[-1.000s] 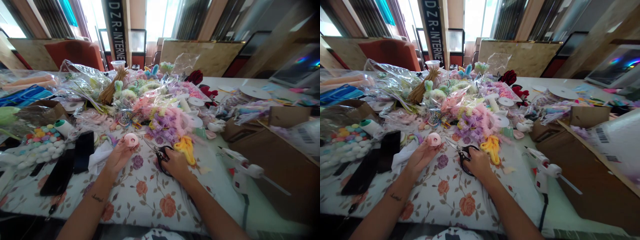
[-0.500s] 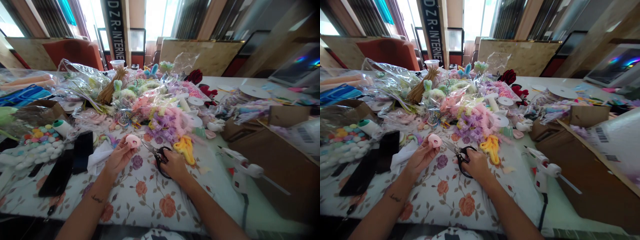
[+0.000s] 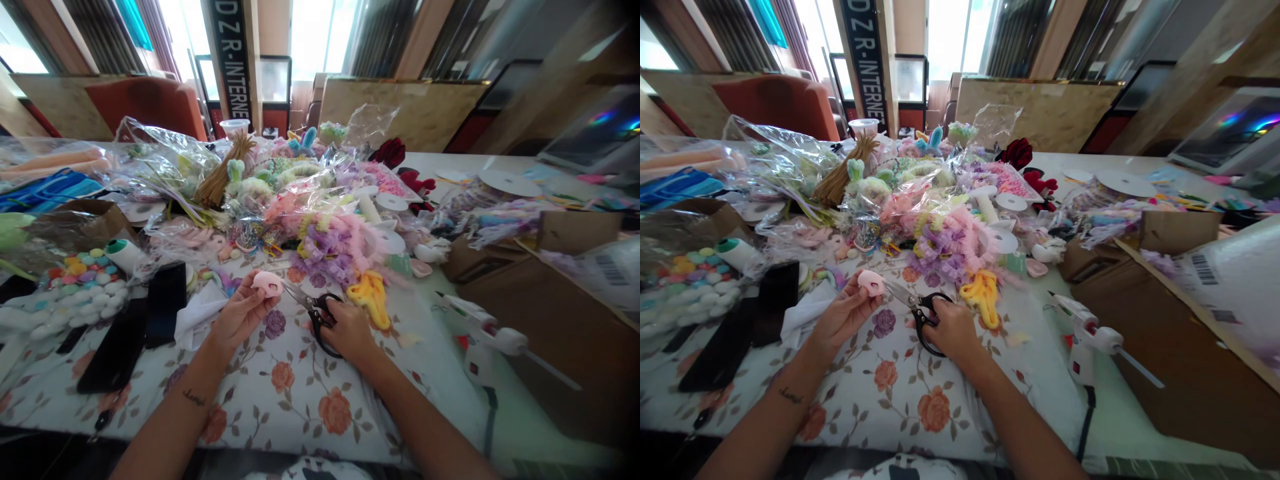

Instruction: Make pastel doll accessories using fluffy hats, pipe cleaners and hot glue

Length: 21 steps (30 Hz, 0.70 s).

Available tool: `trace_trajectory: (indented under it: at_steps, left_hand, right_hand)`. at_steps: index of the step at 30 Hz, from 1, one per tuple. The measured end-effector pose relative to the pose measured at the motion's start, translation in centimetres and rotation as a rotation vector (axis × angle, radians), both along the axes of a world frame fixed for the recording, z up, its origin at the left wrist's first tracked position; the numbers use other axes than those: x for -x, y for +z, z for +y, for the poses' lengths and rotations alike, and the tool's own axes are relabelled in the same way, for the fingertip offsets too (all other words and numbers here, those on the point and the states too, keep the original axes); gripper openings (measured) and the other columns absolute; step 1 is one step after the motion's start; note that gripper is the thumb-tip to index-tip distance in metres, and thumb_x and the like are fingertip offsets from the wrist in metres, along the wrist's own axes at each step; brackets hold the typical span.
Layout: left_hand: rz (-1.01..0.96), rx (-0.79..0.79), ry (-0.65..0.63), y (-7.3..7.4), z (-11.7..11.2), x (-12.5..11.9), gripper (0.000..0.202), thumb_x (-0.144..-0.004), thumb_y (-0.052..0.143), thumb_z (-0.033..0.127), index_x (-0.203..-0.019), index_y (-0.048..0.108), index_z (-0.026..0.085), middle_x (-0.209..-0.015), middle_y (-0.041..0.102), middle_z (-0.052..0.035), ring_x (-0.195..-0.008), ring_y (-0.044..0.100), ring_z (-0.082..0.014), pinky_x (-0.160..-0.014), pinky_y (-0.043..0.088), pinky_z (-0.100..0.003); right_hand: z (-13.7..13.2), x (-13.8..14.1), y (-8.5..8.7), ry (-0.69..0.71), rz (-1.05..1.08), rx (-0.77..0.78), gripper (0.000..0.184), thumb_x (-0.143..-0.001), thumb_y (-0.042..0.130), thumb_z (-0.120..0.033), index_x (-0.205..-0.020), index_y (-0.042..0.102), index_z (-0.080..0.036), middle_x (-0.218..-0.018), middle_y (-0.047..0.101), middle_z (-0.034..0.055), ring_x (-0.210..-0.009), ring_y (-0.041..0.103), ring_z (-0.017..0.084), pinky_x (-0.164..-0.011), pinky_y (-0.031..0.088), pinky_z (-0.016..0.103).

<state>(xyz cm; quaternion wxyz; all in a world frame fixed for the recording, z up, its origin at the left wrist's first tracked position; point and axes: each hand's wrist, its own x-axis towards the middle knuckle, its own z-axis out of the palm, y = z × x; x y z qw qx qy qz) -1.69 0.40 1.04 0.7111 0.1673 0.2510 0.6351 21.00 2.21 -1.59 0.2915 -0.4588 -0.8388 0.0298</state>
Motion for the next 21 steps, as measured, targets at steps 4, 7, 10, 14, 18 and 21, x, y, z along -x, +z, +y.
trace_trajectory:
  at_steps: [4, 7, 10, 14, 18, 21]
  left_hand:
    - [0.019, -0.032, -0.039, 0.0, -0.14, 0.01, 0.043, -0.068, 0.075, 0.003, -0.106, 0.063, 0.022, -0.09, 0.069, -0.0013, -0.083, 0.068, -0.0143, -0.075, 0.057, -0.023]
    - [0.044, -0.053, -0.07, -0.05, -0.18, 0.06, 0.036, -0.069, 0.076, 0.005, -0.099, 0.064, 0.021, -0.09, 0.07, -0.0016, -0.084, 0.069, -0.015, -0.076, 0.057, -0.025]
    - [0.052, -0.066, -0.086, -0.11, -0.19, 0.1, 0.036, -0.068, 0.077, 0.007, -0.098, 0.064, 0.021, -0.09, 0.07, -0.0009, -0.082, 0.069, -0.0146, -0.076, 0.057, -0.025]
    - [0.059, -0.078, -0.094, -0.08, -0.23, 0.13, 0.037, -0.066, 0.079, 0.007, -0.097, 0.065, 0.021, -0.087, 0.07, 0.0, -0.079, 0.069, -0.0143, -0.075, 0.057, -0.024]
    - [0.067, -0.075, -0.092, 0.01, -0.27, 0.16, 0.036, -0.065, 0.08, 0.008, -0.096, 0.065, 0.022, -0.086, 0.07, 0.0002, -0.079, 0.068, -0.014, -0.074, 0.057, -0.024]
    - [0.086, -0.063, -0.085, 0.0, -0.31, 0.18, 0.035, -0.067, 0.078, 0.008, -0.096, 0.065, 0.021, -0.086, 0.069, 0.0003, -0.078, 0.067, -0.0136, -0.074, 0.056, -0.024]
  right_hand:
    - [0.02, -0.08, -0.08, 0.004, 0.006, 0.001, 0.02, -0.074, 0.056, -0.03, -0.06, 0.046, -0.02, -0.052, 0.055, 0.0005, -0.048, 0.049, 0.012, -0.05, 0.029, 0.024]
    - [-0.03, -0.06, -0.03, 0.008, 0.006, -0.001, 0.025, -0.077, 0.056, -0.035, -0.06, 0.046, -0.02, -0.053, 0.056, 0.0011, -0.048, 0.049, 0.012, -0.05, 0.029, 0.024]
    - [-0.1, -0.01, 0.13, 0.021, -0.01, -0.002, 0.03, -0.08, 0.054, -0.04, -0.06, 0.045, -0.02, -0.052, 0.056, 0.0016, -0.048, 0.049, 0.013, -0.05, 0.029, 0.024]
    - [-0.11, -0.11, 0.38, 0.045, -0.043, -0.022, 0.032, -0.082, 0.052, -0.042, -0.059, 0.046, -0.02, -0.052, 0.057, 0.0028, -0.047, 0.05, 0.013, -0.05, 0.029, 0.025]
    - [0.0, -0.31, 0.44, 0.075, -0.069, -0.042, 0.028, -0.081, 0.053, -0.036, -0.059, 0.049, -0.019, -0.052, 0.058, 0.0033, -0.047, 0.051, 0.013, -0.05, 0.028, 0.026]
    - [0.07, -0.34, 0.3, 0.084, -0.062, -0.056, 0.026, -0.079, 0.054, -0.033, -0.058, 0.049, -0.019, -0.051, 0.058, 0.0034, -0.046, 0.051, 0.013, -0.05, 0.028, 0.026]
